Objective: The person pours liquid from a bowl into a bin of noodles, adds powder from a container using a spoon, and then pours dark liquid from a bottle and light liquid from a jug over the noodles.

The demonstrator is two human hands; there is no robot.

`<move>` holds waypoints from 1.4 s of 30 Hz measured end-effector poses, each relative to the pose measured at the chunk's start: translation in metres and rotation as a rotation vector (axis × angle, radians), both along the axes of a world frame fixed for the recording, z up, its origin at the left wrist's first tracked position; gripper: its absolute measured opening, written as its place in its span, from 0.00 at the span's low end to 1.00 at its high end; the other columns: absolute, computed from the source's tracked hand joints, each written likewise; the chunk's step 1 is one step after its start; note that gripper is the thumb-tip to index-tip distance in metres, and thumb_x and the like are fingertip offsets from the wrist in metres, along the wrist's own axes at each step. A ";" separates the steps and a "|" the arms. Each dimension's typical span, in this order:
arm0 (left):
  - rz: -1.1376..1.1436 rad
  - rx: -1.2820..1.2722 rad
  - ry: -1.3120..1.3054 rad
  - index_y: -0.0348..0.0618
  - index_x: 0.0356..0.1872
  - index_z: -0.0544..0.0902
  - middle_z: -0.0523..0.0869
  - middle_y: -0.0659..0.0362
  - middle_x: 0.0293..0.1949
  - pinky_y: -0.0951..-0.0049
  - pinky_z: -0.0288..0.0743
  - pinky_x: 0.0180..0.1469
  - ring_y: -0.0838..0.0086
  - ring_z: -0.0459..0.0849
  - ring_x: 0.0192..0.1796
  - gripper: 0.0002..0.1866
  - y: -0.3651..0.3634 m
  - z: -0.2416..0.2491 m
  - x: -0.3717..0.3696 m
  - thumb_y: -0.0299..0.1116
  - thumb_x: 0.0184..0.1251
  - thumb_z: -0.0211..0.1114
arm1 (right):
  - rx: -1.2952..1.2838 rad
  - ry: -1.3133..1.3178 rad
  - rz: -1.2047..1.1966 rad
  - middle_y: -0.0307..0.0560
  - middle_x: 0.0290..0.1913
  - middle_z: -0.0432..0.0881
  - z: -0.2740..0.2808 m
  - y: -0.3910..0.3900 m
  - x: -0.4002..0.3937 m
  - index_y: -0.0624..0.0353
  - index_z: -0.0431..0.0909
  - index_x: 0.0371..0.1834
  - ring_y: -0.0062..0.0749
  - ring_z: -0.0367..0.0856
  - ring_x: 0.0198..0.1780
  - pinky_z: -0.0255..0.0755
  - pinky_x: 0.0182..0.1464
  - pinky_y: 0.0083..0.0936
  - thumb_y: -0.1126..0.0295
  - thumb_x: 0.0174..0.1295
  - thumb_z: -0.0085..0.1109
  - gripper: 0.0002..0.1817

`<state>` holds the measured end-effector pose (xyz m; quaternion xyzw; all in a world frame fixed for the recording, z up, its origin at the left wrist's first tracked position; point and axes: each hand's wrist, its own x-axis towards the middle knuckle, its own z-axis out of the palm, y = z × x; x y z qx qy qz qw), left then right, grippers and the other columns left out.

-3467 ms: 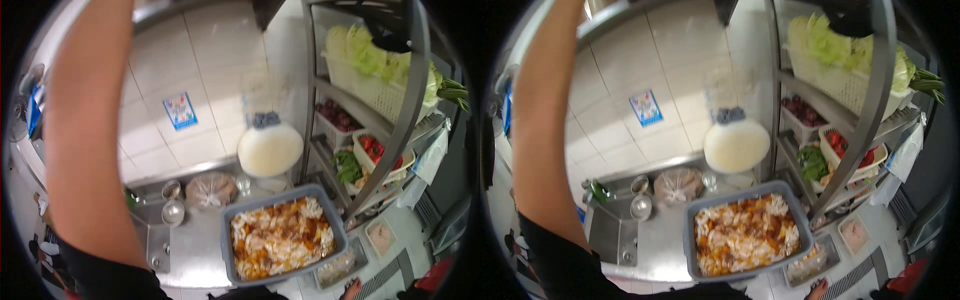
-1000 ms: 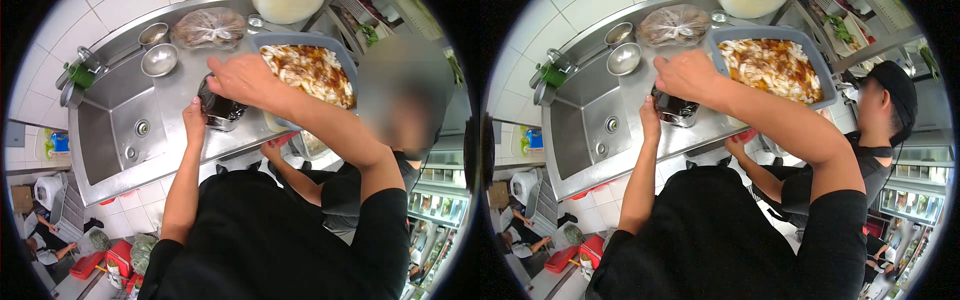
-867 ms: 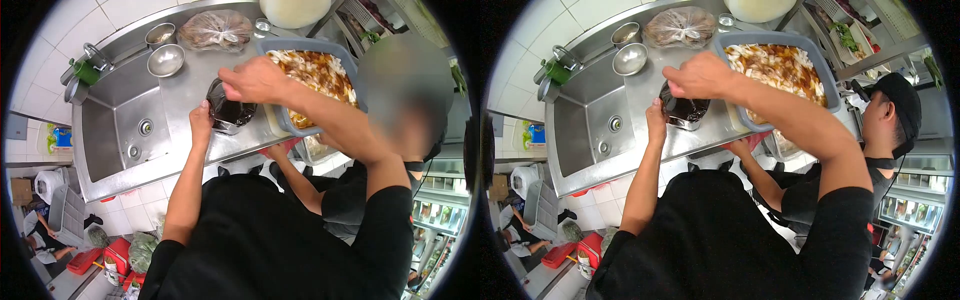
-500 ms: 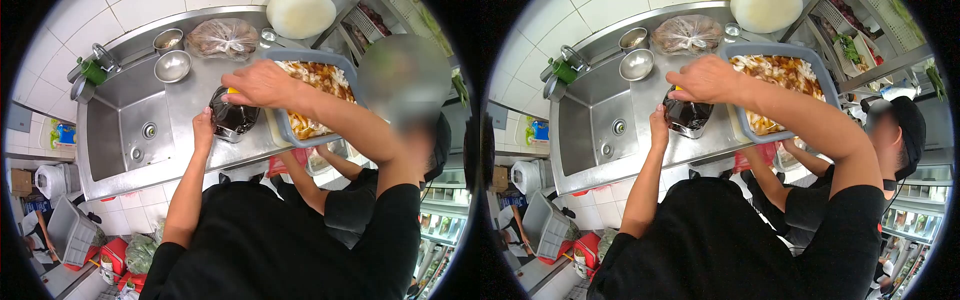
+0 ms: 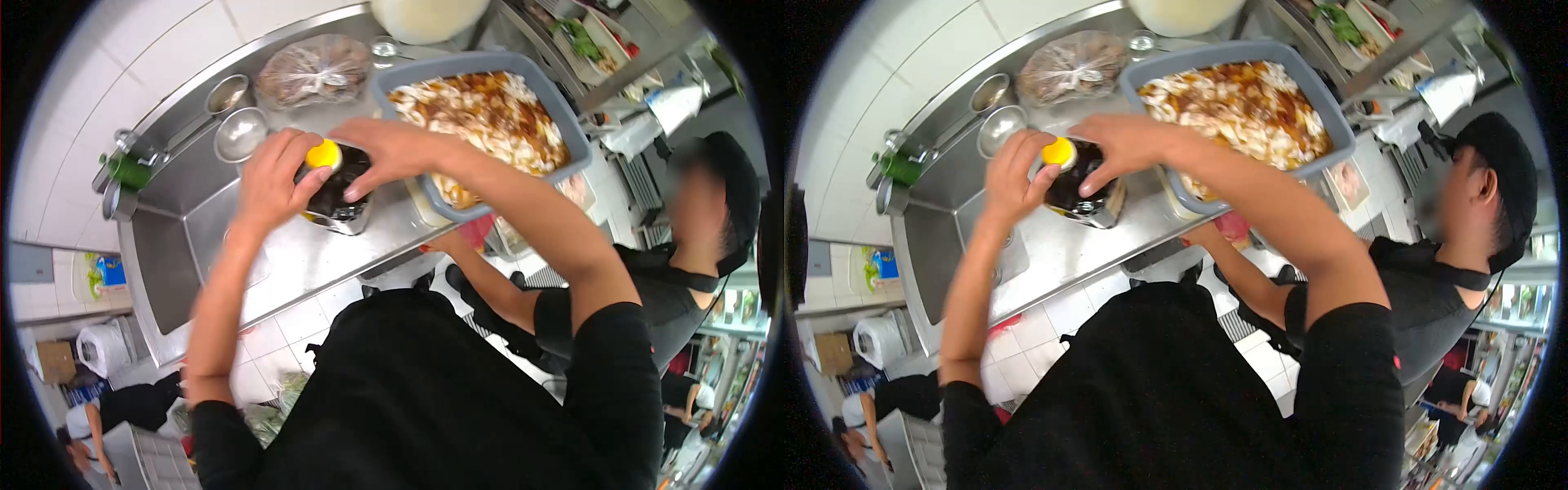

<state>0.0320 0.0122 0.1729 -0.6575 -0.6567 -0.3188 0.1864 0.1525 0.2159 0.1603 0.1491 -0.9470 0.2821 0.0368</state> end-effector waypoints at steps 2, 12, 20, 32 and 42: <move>-0.073 -0.351 0.235 0.44 0.37 0.77 0.80 0.53 0.32 0.60 0.75 0.34 0.58 0.82 0.34 0.14 0.019 0.027 -0.007 0.43 0.60 0.66 | -0.053 -0.042 -0.096 0.58 0.59 0.74 -0.003 -0.019 0.003 0.62 0.69 0.61 0.54 0.72 0.61 0.67 0.63 0.40 0.41 0.47 0.70 0.45; -0.086 -0.526 0.362 0.46 0.33 0.74 0.76 0.56 0.21 0.58 0.72 0.26 0.58 0.79 0.23 0.07 0.045 0.029 -0.005 0.36 0.62 0.59 | -0.248 0.255 -0.597 0.53 0.50 0.78 -0.040 -0.064 0.014 0.59 0.76 0.50 0.48 0.75 0.53 0.72 0.56 0.38 0.47 0.41 0.70 0.35; 0.278 -0.564 0.320 0.46 0.32 0.75 0.82 0.54 0.22 0.57 0.76 0.25 0.57 0.82 0.22 0.08 0.039 0.028 0.021 0.38 0.62 0.59 | -0.296 0.276 -0.696 0.48 0.51 0.78 -0.042 -0.077 0.010 0.60 0.76 0.52 0.46 0.74 0.55 0.69 0.59 0.38 0.49 0.40 0.70 0.36; 0.173 -0.517 0.326 0.45 0.35 0.77 0.82 0.55 0.21 0.59 0.77 0.27 0.56 0.82 0.22 0.13 0.034 0.044 0.022 0.44 0.66 0.58 | -0.255 0.191 -0.594 0.52 0.53 0.76 -0.038 -0.065 0.008 0.59 0.72 0.56 0.50 0.73 0.56 0.70 0.57 0.42 0.45 0.47 0.71 0.38; 0.610 -0.547 0.269 0.45 0.32 0.75 0.81 0.55 0.18 0.61 0.75 0.23 0.60 0.83 0.21 0.10 0.042 0.024 0.049 0.41 0.65 0.57 | -0.241 0.214 -0.529 0.50 0.53 0.76 -0.044 -0.065 0.009 0.58 0.71 0.57 0.49 0.73 0.57 0.70 0.57 0.43 0.45 0.49 0.70 0.38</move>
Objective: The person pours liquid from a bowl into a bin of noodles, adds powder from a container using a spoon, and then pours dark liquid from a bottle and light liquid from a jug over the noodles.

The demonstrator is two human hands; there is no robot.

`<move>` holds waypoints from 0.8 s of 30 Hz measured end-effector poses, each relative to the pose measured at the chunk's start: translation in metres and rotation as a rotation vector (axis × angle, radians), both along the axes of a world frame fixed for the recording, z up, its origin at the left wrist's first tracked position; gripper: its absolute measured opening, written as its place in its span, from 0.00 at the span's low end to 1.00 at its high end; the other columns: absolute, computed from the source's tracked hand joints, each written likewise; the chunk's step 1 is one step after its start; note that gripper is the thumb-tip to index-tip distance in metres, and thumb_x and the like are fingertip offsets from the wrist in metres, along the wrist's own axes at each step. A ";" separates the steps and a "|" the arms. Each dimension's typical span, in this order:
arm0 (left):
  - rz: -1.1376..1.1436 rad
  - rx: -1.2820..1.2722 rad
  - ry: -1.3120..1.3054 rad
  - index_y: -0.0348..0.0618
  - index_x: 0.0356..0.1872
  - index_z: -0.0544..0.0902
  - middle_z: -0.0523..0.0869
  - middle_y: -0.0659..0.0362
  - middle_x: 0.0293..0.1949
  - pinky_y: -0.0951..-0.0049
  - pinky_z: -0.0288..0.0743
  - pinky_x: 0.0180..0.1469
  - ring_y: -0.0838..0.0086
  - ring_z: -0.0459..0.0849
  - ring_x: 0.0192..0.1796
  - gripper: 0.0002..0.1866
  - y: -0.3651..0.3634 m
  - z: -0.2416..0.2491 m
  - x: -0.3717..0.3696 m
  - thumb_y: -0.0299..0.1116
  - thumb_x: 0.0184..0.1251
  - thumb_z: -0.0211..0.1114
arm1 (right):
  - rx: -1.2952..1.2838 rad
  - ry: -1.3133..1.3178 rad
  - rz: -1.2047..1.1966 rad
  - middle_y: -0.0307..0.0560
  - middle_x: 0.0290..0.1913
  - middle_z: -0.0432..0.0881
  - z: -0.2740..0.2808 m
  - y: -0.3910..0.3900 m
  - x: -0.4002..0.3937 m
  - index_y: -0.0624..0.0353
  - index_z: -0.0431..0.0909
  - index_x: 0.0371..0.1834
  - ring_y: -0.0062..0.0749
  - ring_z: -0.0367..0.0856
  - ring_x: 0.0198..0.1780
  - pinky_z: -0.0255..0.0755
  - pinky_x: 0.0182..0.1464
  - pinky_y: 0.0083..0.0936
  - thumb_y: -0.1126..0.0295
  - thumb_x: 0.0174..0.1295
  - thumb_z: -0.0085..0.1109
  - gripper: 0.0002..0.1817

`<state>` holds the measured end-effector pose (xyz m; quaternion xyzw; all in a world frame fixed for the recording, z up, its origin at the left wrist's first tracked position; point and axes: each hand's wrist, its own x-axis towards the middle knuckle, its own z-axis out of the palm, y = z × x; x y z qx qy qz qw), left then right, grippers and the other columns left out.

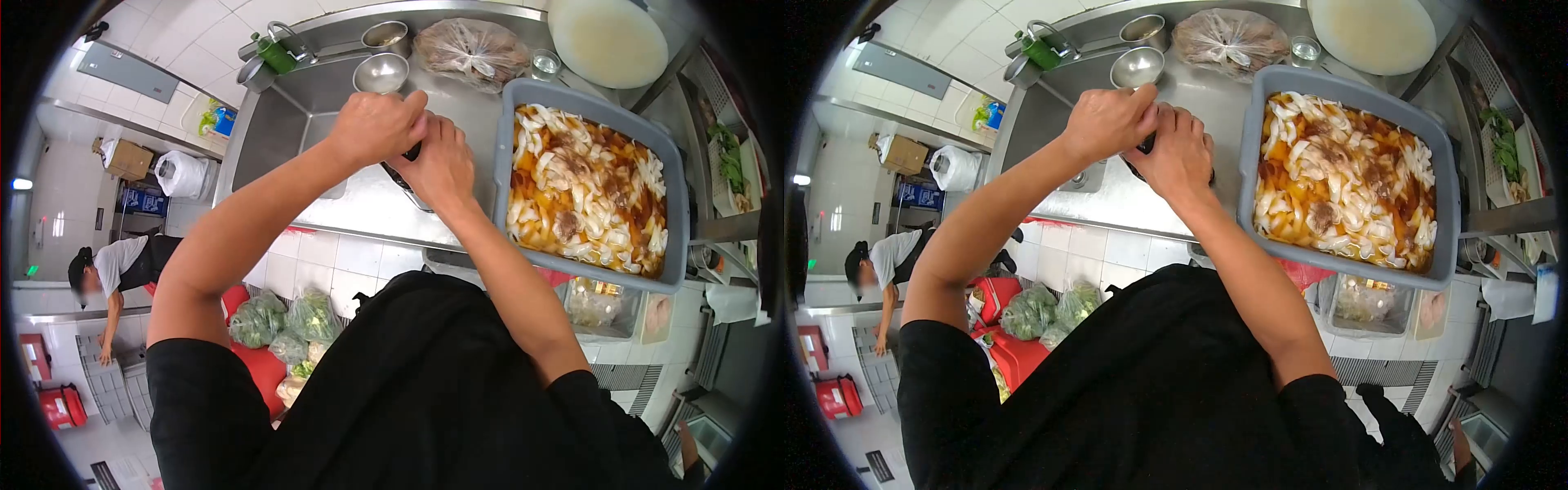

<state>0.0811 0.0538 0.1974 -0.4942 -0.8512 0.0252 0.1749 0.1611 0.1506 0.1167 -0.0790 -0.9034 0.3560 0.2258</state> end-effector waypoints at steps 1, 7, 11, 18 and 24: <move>0.097 -0.001 -0.046 0.45 0.32 0.75 0.82 0.53 0.19 0.58 0.76 0.25 0.57 0.83 0.22 0.10 0.004 0.001 0.004 0.41 0.65 0.56 | 0.012 0.037 -0.018 0.50 0.54 0.76 -0.004 -0.001 -0.002 0.57 0.70 0.58 0.47 0.74 0.56 0.69 0.55 0.45 0.46 0.47 0.71 0.39; 0.460 -0.048 -0.108 0.43 0.34 0.79 0.85 0.49 0.24 0.53 0.79 0.32 0.52 0.85 0.27 0.14 0.027 0.010 0.019 0.44 0.65 0.56 | 0.027 0.010 -0.017 0.49 0.54 0.76 -0.001 0.001 -0.001 0.57 0.69 0.60 0.46 0.73 0.56 0.68 0.53 0.47 0.47 0.45 0.72 0.41; 0.584 -0.251 -0.206 0.44 0.44 0.82 0.87 0.46 0.34 0.52 0.79 0.42 0.53 0.87 0.38 0.17 0.032 0.040 0.015 0.46 0.66 0.57 | 0.023 0.017 0.007 0.50 0.55 0.75 0.001 0.004 0.004 0.58 0.68 0.61 0.46 0.72 0.57 0.68 0.54 0.48 0.43 0.47 0.70 0.43; -0.099 -0.313 -0.440 0.43 0.51 0.79 0.85 0.50 0.32 0.56 0.77 0.46 0.50 0.84 0.39 0.19 0.007 0.069 -0.006 0.34 0.59 0.68 | -0.016 -0.035 0.035 0.53 0.57 0.74 0.005 0.010 0.004 0.58 0.67 0.63 0.48 0.71 0.60 0.68 0.57 0.48 0.43 0.50 0.68 0.42; 0.253 -0.307 -0.321 0.40 0.38 0.84 0.84 0.46 0.29 0.53 0.75 0.41 0.48 0.83 0.36 0.17 0.010 0.057 -0.007 0.44 0.70 0.57 | -0.029 -0.061 0.051 0.51 0.59 0.72 0.007 0.011 0.003 0.59 0.67 0.63 0.48 0.70 0.61 0.67 0.57 0.50 0.42 0.48 0.69 0.44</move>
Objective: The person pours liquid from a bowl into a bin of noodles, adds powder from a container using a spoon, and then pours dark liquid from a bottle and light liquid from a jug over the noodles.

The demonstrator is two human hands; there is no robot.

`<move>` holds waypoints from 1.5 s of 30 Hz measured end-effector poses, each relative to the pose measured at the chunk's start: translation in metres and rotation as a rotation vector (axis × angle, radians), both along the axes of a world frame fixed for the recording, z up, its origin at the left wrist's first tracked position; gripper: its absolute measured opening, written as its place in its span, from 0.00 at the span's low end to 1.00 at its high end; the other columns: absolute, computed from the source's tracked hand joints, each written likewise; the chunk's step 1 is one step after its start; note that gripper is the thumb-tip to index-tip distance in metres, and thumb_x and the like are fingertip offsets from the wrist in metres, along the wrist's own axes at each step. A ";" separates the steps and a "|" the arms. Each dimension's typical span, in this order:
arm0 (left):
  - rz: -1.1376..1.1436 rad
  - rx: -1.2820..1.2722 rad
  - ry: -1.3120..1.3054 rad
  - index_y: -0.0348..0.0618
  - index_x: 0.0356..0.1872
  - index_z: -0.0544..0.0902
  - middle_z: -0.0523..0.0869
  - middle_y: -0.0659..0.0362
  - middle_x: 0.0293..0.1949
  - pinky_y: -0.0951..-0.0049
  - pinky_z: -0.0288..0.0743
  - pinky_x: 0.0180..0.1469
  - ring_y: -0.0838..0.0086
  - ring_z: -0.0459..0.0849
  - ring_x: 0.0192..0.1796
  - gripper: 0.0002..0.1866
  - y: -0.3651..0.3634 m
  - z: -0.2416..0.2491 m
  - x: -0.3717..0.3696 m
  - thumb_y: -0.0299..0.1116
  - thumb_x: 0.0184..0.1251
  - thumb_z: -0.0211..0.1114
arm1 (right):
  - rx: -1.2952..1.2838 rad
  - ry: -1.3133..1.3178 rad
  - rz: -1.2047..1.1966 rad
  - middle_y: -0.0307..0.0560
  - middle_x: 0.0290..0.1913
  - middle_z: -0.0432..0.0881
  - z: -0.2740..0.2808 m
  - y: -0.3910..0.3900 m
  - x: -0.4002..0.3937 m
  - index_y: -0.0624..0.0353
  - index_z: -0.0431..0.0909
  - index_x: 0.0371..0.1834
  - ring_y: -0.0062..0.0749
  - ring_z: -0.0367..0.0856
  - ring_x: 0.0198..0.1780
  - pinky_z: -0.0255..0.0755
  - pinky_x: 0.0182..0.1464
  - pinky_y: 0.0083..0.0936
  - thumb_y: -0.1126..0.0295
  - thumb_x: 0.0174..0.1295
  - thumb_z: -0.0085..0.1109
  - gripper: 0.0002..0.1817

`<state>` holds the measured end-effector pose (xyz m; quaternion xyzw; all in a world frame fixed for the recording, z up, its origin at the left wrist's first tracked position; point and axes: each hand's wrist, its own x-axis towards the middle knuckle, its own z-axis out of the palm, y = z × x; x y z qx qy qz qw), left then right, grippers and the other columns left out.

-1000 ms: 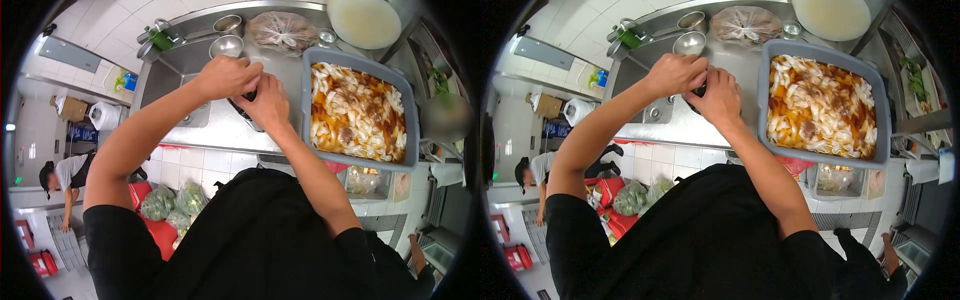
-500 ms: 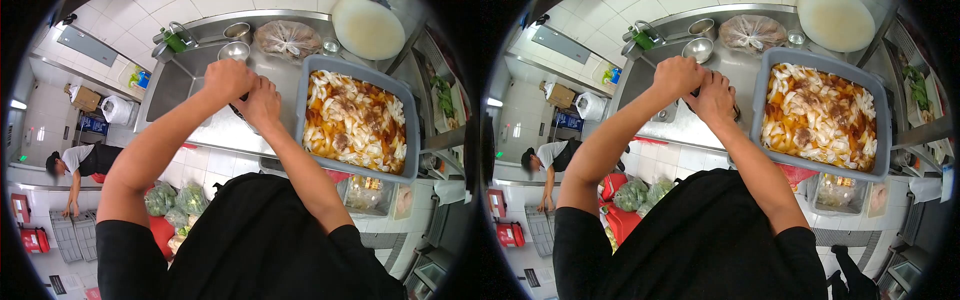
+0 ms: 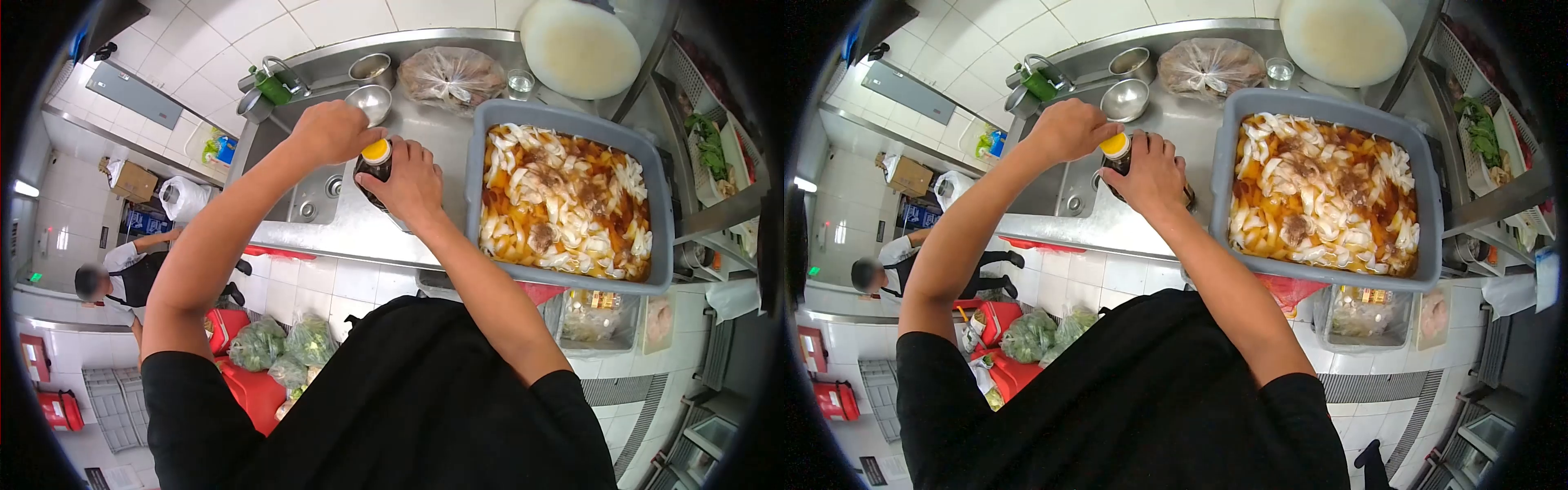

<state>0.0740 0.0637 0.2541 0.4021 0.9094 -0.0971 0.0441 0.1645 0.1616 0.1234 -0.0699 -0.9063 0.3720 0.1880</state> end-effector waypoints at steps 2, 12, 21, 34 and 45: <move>-0.102 0.110 -0.001 0.40 0.35 0.85 0.84 0.45 0.30 0.53 0.75 0.40 0.48 0.83 0.36 0.19 -0.003 0.002 -0.001 0.46 0.71 0.55 | -0.002 0.010 0.002 0.52 0.59 0.72 0.000 -0.001 -0.001 0.59 0.67 0.63 0.48 0.70 0.61 0.67 0.57 0.50 0.42 0.48 0.69 0.44; -0.321 0.257 -0.139 0.42 0.45 0.84 0.86 0.47 0.31 0.55 0.77 0.44 0.51 0.84 0.36 0.17 -0.010 0.002 0.004 0.39 0.56 0.67 | 0.008 0.013 0.012 0.52 0.59 0.72 0.003 -0.002 0.001 0.60 0.66 0.64 0.48 0.70 0.61 0.67 0.58 0.50 0.43 0.48 0.69 0.45; 0.299 0.534 0.056 0.43 0.41 0.85 0.86 0.46 0.33 0.57 0.78 0.42 0.52 0.85 0.38 0.20 -0.105 -0.091 -0.040 0.44 0.50 0.74 | 0.006 0.011 -0.007 0.54 0.58 0.73 0.007 -0.004 0.003 0.59 0.66 0.63 0.51 0.69 0.61 0.66 0.61 0.47 0.45 0.50 0.69 0.42; 0.499 1.206 -0.045 0.40 0.52 0.80 0.82 0.51 0.44 0.65 0.75 0.53 0.58 0.81 0.46 0.21 -0.110 -0.219 0.045 0.32 0.57 0.68 | 0.203 0.230 0.261 0.48 0.44 0.74 0.046 0.014 0.004 0.56 0.81 0.43 0.45 0.77 0.45 0.73 0.46 0.40 0.65 0.59 0.64 0.12; -0.002 1.338 -0.312 0.44 0.54 0.78 0.83 0.52 0.51 0.59 0.71 0.58 0.54 0.79 0.55 0.26 -0.035 -0.124 0.017 0.35 0.51 0.72 | -0.193 -0.402 0.505 0.37 0.21 0.67 0.082 0.035 -0.043 0.61 0.73 0.30 0.27 0.72 0.25 0.66 0.29 0.28 0.64 0.61 0.61 0.12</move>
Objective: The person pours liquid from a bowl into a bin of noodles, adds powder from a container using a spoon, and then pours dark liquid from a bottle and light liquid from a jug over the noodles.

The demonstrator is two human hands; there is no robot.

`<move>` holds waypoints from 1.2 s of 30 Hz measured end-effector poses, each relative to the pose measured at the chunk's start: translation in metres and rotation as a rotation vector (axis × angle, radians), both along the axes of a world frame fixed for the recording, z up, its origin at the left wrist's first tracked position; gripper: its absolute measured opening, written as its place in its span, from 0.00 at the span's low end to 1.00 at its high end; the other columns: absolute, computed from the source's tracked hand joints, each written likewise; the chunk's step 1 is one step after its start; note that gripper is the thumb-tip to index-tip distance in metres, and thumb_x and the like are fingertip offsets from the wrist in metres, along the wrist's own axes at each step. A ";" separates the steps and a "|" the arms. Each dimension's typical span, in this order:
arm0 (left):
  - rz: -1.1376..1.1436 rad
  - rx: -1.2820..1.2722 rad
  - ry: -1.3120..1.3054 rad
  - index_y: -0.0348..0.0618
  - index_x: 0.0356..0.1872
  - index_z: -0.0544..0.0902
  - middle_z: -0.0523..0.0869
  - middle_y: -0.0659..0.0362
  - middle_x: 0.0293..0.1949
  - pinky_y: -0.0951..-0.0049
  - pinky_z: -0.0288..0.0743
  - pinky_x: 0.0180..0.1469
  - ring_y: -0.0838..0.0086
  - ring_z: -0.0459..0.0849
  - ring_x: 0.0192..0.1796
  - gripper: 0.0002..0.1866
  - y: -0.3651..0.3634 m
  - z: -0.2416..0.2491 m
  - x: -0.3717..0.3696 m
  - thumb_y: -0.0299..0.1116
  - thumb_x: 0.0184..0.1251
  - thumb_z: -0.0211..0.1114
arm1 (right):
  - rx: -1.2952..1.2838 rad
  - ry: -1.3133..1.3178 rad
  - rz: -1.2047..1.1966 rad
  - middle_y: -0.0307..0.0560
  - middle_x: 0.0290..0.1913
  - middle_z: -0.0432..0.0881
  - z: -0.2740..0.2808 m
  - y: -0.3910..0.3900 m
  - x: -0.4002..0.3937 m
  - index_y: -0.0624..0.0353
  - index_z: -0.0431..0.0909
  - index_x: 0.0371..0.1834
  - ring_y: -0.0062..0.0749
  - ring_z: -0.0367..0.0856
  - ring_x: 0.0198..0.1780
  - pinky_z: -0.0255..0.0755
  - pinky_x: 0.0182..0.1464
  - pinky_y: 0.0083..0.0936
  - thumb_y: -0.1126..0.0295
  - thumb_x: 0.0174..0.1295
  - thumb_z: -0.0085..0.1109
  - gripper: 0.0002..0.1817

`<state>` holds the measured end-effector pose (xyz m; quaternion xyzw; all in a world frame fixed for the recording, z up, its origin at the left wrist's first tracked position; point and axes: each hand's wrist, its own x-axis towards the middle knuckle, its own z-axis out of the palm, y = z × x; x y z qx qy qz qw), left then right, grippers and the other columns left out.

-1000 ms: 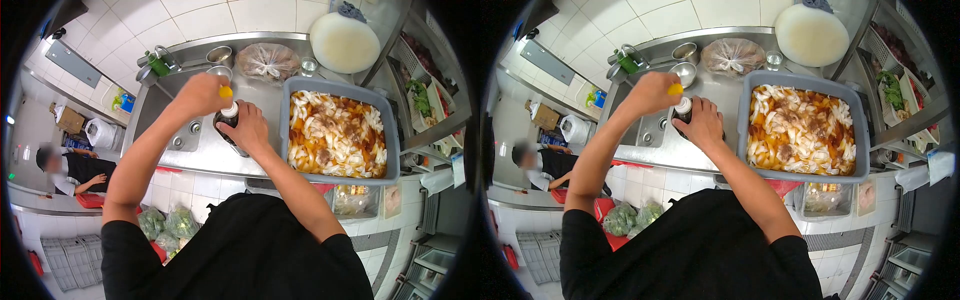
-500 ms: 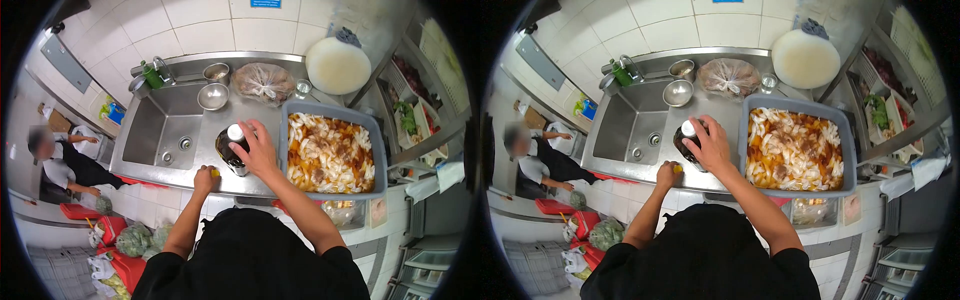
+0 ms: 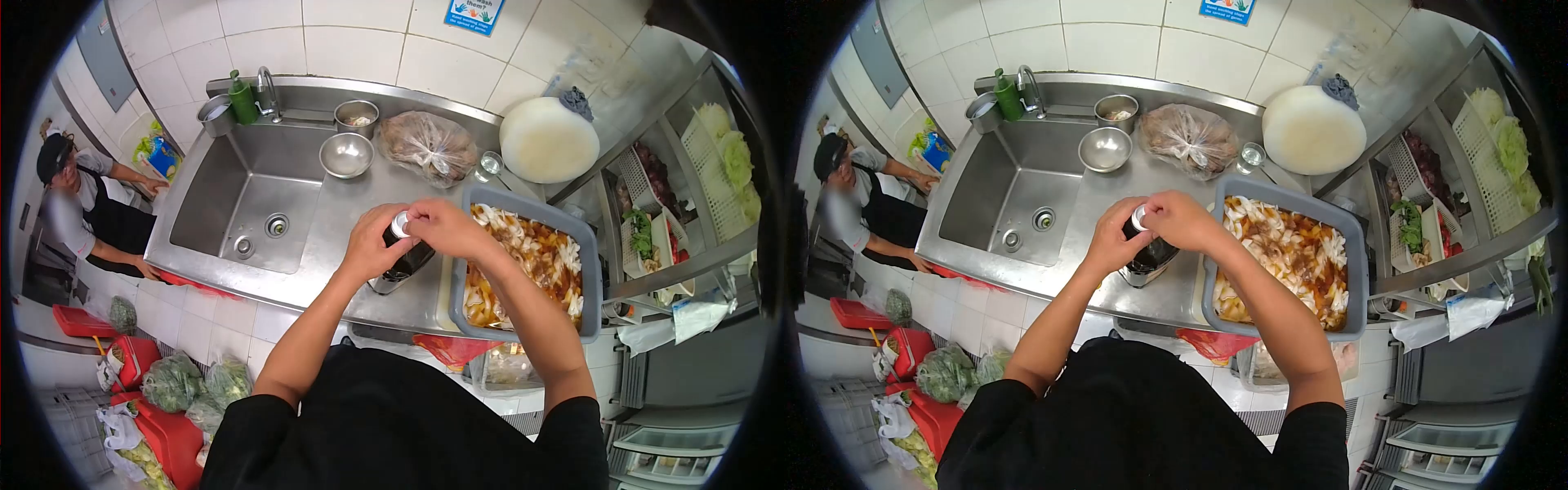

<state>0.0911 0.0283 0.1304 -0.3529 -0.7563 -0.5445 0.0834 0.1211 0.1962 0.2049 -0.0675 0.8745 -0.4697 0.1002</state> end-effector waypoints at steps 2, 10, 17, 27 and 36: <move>0.035 -0.020 0.016 0.44 0.54 0.79 0.83 0.52 0.51 0.59 0.72 0.56 0.54 0.80 0.54 0.26 0.001 0.004 0.001 0.34 0.50 0.72 | -0.196 -0.252 -0.051 0.35 0.20 0.67 0.008 0.001 0.003 0.59 0.73 0.30 0.23 0.69 0.22 0.64 0.25 0.25 0.64 0.63 0.60 0.11; 0.018 -0.008 0.007 0.45 0.34 0.83 0.85 0.54 0.35 0.57 0.76 0.40 0.53 0.83 0.39 0.13 0.027 0.007 -0.005 0.34 0.44 0.72 | -0.310 -0.369 -0.197 0.32 0.17 0.65 0.028 -0.030 0.027 0.56 0.70 0.27 0.16 0.64 0.15 0.60 0.18 0.19 0.62 0.70 0.54 0.15; 0.088 0.061 0.027 0.47 0.34 0.81 0.84 0.52 0.35 0.56 0.77 0.40 0.51 0.83 0.40 0.14 0.028 0.002 -0.004 0.36 0.44 0.73 | 0.084 -0.140 -0.171 0.39 0.14 0.74 0.021 -0.030 0.017 0.62 0.73 0.19 0.21 0.74 0.16 0.65 0.20 0.23 0.58 0.66 0.52 0.21; 0.105 -0.045 -0.092 0.41 0.39 0.82 0.86 0.47 0.38 0.54 0.76 0.43 0.47 0.83 0.42 0.17 0.028 0.014 -0.002 0.40 0.53 0.70 | 0.364 -0.098 0.030 0.56 0.18 0.78 0.052 -0.017 -0.019 0.66 0.79 0.25 0.42 0.78 0.20 0.71 0.27 0.36 0.57 0.61 0.50 0.21; 0.156 -0.101 -0.056 0.40 0.37 0.83 0.86 0.46 0.33 0.53 0.76 0.40 0.48 0.84 0.40 0.18 0.031 0.010 -0.007 0.44 0.53 0.70 | 0.494 0.164 0.107 0.61 0.24 0.77 0.029 -0.015 -0.027 0.65 0.79 0.26 0.57 0.73 0.25 0.69 0.31 0.42 0.60 0.59 0.52 0.17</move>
